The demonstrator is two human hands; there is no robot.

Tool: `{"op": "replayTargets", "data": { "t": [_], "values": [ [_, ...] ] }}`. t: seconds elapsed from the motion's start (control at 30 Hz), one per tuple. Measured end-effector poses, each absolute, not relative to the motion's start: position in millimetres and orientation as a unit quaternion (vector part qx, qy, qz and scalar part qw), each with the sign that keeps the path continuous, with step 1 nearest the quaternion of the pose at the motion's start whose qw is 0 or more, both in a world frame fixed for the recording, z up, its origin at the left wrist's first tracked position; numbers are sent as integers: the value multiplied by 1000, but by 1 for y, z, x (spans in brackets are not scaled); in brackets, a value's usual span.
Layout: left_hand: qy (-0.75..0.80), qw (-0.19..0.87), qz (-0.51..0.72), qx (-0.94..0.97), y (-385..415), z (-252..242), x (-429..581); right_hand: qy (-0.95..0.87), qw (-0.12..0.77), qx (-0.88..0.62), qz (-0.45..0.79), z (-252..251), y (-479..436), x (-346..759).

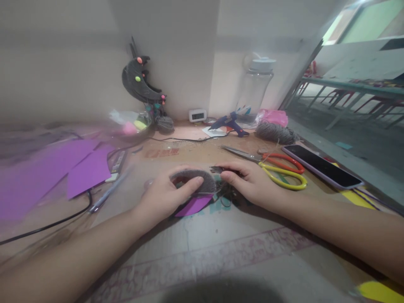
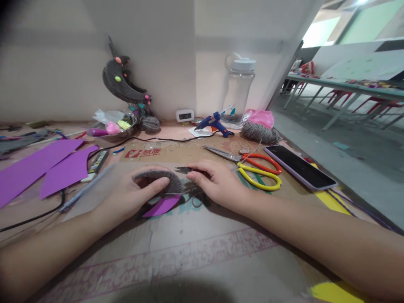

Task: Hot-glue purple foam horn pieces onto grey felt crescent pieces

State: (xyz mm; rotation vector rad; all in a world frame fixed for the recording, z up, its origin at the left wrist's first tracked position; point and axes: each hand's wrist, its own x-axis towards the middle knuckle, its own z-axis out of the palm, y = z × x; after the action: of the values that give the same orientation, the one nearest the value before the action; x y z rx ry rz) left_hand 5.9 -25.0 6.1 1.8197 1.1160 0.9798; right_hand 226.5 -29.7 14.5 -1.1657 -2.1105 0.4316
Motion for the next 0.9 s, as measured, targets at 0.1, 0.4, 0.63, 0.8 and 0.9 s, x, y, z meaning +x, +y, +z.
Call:
{"op": "replayTargets", "data": {
  "t": [0.1,0.4,0.63,0.8,0.9],
  "values": [
    [445,383,381,714,-26,7,6,-829,334,-424,145,13,-30,227],
    [433,353,378,738,-27,9,5,-835,327,-419,142,12,-30,227],
    [434,368,378,730,-28,10,7,-831,333,-416,160,13,-31,226],
    [429,371,386,728,-27,7,6,-821,334,-425,184,12,-30,226],
    [431,392,383,716,-26,5,6,-809,336,-436,206,13,-30,224]
  ]
}}
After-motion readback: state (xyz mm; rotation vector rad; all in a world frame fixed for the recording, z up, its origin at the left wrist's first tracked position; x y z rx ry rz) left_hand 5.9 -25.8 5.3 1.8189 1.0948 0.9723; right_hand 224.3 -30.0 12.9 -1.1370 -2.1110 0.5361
